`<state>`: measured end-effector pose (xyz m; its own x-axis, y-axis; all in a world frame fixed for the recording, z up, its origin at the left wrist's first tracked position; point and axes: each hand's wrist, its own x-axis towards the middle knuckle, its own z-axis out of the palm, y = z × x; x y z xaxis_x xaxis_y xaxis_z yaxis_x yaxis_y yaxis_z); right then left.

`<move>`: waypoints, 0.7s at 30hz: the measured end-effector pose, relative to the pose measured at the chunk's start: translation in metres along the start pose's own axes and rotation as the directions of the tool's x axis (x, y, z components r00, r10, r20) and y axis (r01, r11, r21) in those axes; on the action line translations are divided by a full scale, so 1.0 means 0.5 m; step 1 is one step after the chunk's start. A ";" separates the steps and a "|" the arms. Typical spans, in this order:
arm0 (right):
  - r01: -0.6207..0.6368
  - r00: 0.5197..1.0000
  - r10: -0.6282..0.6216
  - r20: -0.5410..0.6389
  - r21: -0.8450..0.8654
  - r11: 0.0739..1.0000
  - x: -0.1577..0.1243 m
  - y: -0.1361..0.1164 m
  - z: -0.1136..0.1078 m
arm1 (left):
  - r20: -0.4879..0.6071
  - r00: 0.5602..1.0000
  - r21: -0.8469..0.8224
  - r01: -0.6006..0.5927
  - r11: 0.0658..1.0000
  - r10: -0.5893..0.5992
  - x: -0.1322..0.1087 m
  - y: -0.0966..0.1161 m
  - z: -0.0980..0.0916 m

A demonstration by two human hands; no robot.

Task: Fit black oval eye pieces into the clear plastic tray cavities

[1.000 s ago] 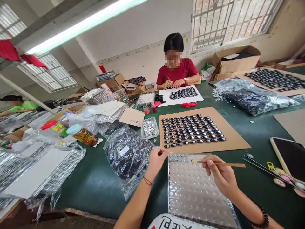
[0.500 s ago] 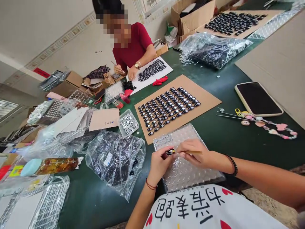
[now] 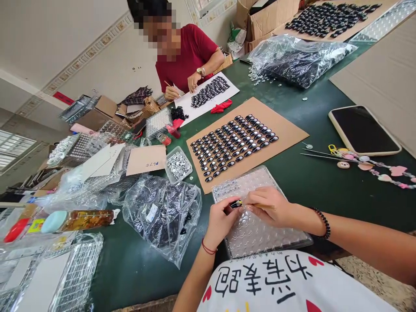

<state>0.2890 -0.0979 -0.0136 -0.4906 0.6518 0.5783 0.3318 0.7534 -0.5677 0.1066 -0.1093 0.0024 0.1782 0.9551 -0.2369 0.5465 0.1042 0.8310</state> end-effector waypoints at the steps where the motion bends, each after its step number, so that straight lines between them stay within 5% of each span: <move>1: 0.001 1.000 0.000 0.003 -0.011 1.000 0.000 0.000 0.000 | 0.000 1.000 0.003 0.000 1.000 0.000 0.000 0.001 0.000; 21: 0.011 1.000 -0.010 0.024 -0.032 0.999 0.003 -0.001 -0.002 | 0.008 1.000 0.013 -0.017 1.000 0.017 -0.002 -0.002 -0.001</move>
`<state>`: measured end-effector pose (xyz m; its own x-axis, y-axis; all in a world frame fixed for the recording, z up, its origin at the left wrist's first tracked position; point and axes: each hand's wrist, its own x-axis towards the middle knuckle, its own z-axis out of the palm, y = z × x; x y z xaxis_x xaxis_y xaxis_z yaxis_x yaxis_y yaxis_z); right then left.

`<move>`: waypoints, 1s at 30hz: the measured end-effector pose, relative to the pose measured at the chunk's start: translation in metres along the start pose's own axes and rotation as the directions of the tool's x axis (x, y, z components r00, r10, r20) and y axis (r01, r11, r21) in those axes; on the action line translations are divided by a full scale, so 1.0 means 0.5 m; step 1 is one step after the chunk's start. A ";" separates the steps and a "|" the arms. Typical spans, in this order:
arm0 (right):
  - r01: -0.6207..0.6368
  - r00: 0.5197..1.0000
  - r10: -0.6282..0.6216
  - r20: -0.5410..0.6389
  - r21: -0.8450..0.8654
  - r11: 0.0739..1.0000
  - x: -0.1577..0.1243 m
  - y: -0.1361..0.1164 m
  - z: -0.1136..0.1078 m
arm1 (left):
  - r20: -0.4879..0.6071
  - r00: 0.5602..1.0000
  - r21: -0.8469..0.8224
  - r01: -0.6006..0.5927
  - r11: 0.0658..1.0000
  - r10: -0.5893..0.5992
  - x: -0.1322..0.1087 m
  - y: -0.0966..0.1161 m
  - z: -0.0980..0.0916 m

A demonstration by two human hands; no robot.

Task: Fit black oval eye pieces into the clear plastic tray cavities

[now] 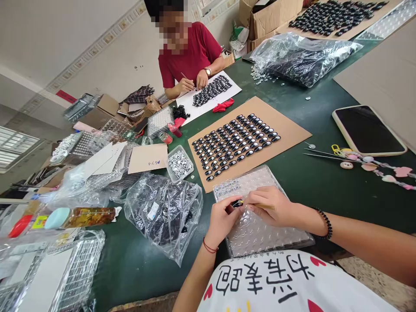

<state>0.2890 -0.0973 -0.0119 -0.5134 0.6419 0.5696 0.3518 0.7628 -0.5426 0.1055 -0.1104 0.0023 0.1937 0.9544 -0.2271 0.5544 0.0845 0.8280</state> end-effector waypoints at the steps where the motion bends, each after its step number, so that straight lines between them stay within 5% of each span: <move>1: -0.009 1.000 0.009 0.022 -0.003 1.000 0.000 0.000 0.000 | 0.006 1.000 -0.005 -0.001 1.000 0.001 0.000 -0.001 0.000; 7: -0.032 0.984 0.034 0.175 -0.011 0.999 0.000 -0.009 -0.005 | -0.037 0.999 -0.014 0.000 1.000 0.000 0.001 -0.003 0.001; 10: -0.160 0.973 0.123 0.193 0.189 0.969 0.006 -0.012 -0.009 | -0.049 0.998 -0.065 0.026 0.998 -0.030 -0.001 -0.006 0.000; 12: -0.389 0.920 0.313 0.234 0.458 0.800 0.012 -0.009 -0.010 | -0.038 0.998 -0.106 0.036 0.994 -0.040 -0.003 -0.005 -0.002; 14: -0.560 0.813 0.481 0.327 0.666 0.493 0.018 -0.004 -0.008 | -0.009 0.999 -0.120 0.032 0.992 -0.034 -0.005 -0.002 -0.002; 16: -0.602 0.735 0.551 0.396 0.754 0.261 0.022 0.000 -0.005 | 0.014 1.000 -0.103 0.027 0.994 -0.025 -0.007 0.002 -0.002; 17: -0.606 0.715 0.568 0.406 0.766 0.216 0.023 0.001 -0.003 | 0.015 1.000 -0.090 0.024 0.996 -0.023 -0.008 0.005 -0.001; 20: -0.645 0.703 0.609 0.369 0.691 0.326 0.023 -0.002 0.000 | -0.017 1.000 -0.050 0.005 0.999 -0.006 -0.011 0.010 0.002; 24: -0.634 0.766 0.547 0.339 0.542 0.552 0.020 -0.010 0.001 | -0.058 0.997 0.002 -0.050 0.999 0.050 -0.013 0.012 0.006; 30: -0.634 0.771 0.542 0.336 0.487 0.601 0.015 -0.010 0.010 | -0.006 0.993 0.057 -0.114 0.992 0.115 -0.020 0.013 0.007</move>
<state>0.2793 -0.0967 -0.0080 -0.4679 0.8816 -0.0623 0.1561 0.0131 -0.9877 0.1100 -0.1204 0.0084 0.2512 0.9595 -0.1272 0.5739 -0.0419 0.8178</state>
